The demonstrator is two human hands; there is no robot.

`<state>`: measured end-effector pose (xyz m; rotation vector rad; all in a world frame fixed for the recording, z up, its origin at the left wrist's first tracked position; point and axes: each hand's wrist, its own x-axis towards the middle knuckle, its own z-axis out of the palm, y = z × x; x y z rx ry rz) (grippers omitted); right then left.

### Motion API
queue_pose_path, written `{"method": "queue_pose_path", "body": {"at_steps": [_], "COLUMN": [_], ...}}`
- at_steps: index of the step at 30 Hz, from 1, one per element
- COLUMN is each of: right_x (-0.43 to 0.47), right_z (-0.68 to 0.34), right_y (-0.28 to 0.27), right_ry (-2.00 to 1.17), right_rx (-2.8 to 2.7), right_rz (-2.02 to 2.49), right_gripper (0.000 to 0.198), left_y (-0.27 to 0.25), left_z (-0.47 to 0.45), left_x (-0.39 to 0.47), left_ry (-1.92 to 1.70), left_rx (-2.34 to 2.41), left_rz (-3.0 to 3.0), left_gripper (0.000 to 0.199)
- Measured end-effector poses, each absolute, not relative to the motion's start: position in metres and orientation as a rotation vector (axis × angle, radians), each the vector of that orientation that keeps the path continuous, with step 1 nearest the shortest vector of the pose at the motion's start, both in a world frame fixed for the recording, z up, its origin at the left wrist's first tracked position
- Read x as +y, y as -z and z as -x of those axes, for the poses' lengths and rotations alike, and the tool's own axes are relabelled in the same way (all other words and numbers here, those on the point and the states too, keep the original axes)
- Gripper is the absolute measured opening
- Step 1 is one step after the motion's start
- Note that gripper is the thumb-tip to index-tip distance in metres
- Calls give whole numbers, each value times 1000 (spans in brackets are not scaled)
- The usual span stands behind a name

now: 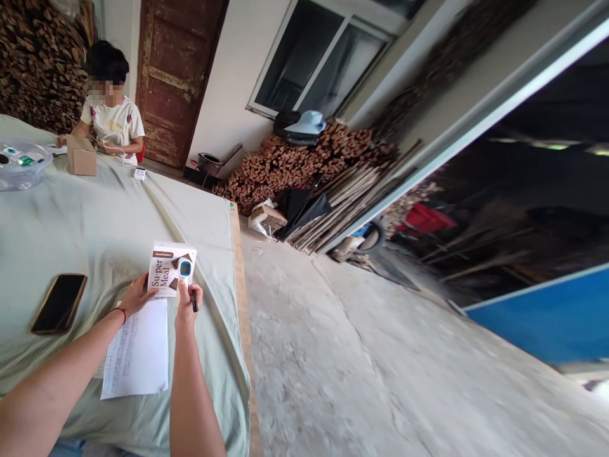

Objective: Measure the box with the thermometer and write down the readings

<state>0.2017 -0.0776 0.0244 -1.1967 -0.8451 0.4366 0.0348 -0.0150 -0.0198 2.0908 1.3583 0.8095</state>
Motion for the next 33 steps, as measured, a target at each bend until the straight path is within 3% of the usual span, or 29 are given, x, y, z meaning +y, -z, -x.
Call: {"method": "queue_pose_path", "body": {"at_steps": [5,13,19,23,28,33], "right_x": [-117,-205,-219,-234,-253,-270], "right_z": [-197,-196,-202,-195,-161,-130], "right_y": [-15,46,29,9,12,33], "right_ry": [-464,-174,-35,-304,-685,-795], "right_rx": [-677,-1186,-1320,-1158,-1016,-1024], "right_rz": [1228,1579,1705,1605,1457,1436], "right_gripper": [54,46,53,49,28,20], "left_y": [20,9,-3,3,10,7], "left_z": [-37,-38,-20,21,60,58], "left_x": [-18,-20,-48,-105,-181,-226], "left_ry": [-815,-786,-690,-614,-548,-580], "left_rx": [1424,1424,1475,1325,1292,1364], "left_rz": [-2101,-2129,-2213,-2335,-2381,-2362], "left_gripper": [63,59,71,57,48,47]}}
